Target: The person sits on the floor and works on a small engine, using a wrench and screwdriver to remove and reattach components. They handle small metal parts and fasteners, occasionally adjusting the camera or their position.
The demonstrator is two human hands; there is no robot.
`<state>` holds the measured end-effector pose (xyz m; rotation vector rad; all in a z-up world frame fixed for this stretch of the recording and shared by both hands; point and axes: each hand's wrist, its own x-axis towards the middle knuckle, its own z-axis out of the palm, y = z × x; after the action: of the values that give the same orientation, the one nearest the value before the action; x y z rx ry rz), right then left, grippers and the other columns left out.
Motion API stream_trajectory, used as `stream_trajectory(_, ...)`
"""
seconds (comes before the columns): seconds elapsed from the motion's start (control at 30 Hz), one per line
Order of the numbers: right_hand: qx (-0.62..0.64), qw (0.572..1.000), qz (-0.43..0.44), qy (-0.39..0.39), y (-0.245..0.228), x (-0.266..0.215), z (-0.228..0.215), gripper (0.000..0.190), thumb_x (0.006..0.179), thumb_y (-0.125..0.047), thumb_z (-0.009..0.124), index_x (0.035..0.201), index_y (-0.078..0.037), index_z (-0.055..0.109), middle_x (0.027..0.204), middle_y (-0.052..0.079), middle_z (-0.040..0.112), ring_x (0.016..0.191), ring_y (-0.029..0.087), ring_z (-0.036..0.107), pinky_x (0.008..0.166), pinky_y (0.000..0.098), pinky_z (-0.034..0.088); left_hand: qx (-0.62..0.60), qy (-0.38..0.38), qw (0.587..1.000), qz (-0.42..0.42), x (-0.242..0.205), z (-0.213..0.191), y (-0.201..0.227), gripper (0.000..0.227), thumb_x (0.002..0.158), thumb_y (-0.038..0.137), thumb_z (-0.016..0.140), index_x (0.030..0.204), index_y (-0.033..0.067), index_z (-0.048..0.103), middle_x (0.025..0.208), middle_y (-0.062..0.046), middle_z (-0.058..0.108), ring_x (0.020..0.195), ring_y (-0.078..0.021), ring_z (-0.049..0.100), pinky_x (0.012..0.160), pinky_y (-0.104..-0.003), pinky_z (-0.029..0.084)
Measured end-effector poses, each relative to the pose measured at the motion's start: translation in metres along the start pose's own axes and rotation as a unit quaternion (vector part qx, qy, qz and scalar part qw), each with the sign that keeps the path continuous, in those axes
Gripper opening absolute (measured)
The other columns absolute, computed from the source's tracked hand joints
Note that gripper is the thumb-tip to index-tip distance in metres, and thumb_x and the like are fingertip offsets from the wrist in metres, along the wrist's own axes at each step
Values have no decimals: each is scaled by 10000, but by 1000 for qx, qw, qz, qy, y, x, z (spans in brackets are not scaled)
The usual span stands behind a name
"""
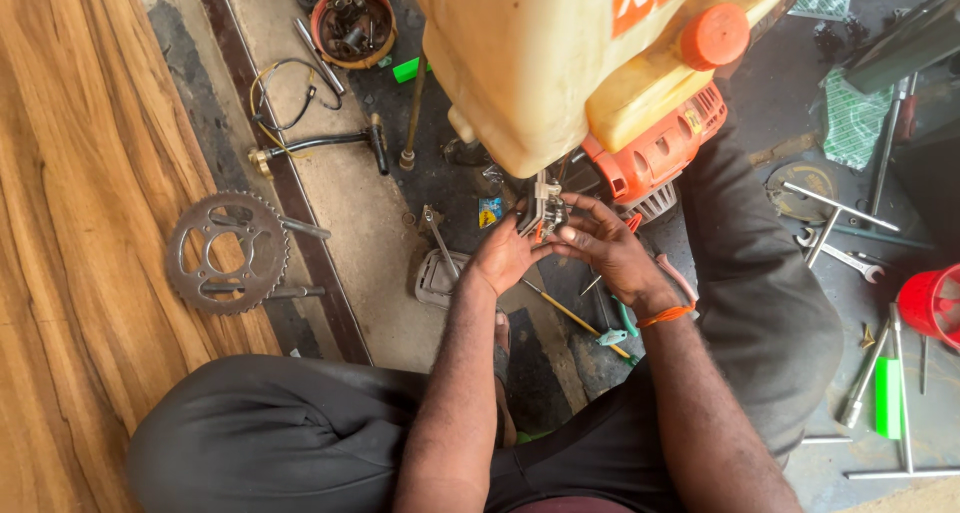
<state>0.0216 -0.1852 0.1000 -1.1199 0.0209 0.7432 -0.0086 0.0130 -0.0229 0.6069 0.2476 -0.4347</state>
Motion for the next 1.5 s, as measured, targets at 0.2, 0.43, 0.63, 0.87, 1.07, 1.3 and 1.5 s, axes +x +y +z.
stream_trajectory(0.2, 13, 1000, -13, 3, 8, 5, -9, 486, 951, -121, 682, 1404, -72, 515, 1232, 90, 646, 1126, 187, 638, 994, 382, 551, 21, 2, 1000, -6, -1, 0, 3, 511, 1046, 536, 509, 1464, 244, 530, 1401, 16, 601, 1317, -166, 530, 1100, -459, 428)
stream_trajectory(0.43, 92, 996, -12, -16, 6, 5, -6, 497, 972, -108, 622, 1452, -80, 495, 1192, 67, 595, 1098, 213, 630, 1012, 427, 561, 26, 12, 1000, -1, 5, -13, 0, 481, 1047, 523, 502, 1430, 237, 545, 1343, -2, 635, 1242, -192, 569, 1062, -466, 465)
stream_trajectory(0.63, 23, 1000, 7, 7, 1, 3, 7, 673, 919, -184, 727, 1531, -111, 457, 1176, 111, 616, 1078, 234, 644, 919, 401, 541, 40, 68, 997, 2, 0, 5, 8, 519, 1081, 575, 435, 1396, 188, 578, 1290, 0, 659, 1182, -159, 590, 1044, -425, 485)
stream_trajectory(0.87, -195, 967, -109, 124, 13, 0, 34, 920, 800, -259, 855, 1528, -84, 321, 1189, 137, 605, 1058, 241, 685, 894, 379, 639, -42, 7, 998, 49, -1, 38, -2, 745, 1018, 705, 382, 1341, 72, 604, 1256, -99, 687, 1146, -227, 663, 988, -442, 558)
stream_trajectory(1.07, -278, 935, -138, 169, 12, -18, 46, 972, 799, -316, 858, 1537, -70, 275, 1211, 149, 622, 987, 226, 719, 817, 364, 635, -103, 1, 995, 16, 7, 23, -20, 906, 930, 844, 388, 1257, 46, 665, 1214, -126, 705, 1071, -298, 666, 896, -471, 549)
stream_trajectory(1.3, -358, 899, -164, 190, 3, -16, 40, 875, 821, -389, 844, 1499, -58, 401, 1168, 147, 641, 1000, 233, 693, 839, 375, 604, -93, 33, 995, 34, 19, 4, -36, 956, 921, 893, 383, 1216, 30, 670, 1162, -134, 710, 1039, -315, 670, 887, -502, 544)
stream_trajectory(1.5, -207, 964, -74, 151, 5, -2, 11, 654, 915, -302, 727, 1490, -88, 502, 1192, 102, 703, 1036, 180, 701, 919, 333, 596, -22, -31, 998, 45, 20, -1, -31, 797, 837, 763, 594, 1329, 136, 621, 1333, -93, 667, 1276, -266, 608, 1093, -470, 500)
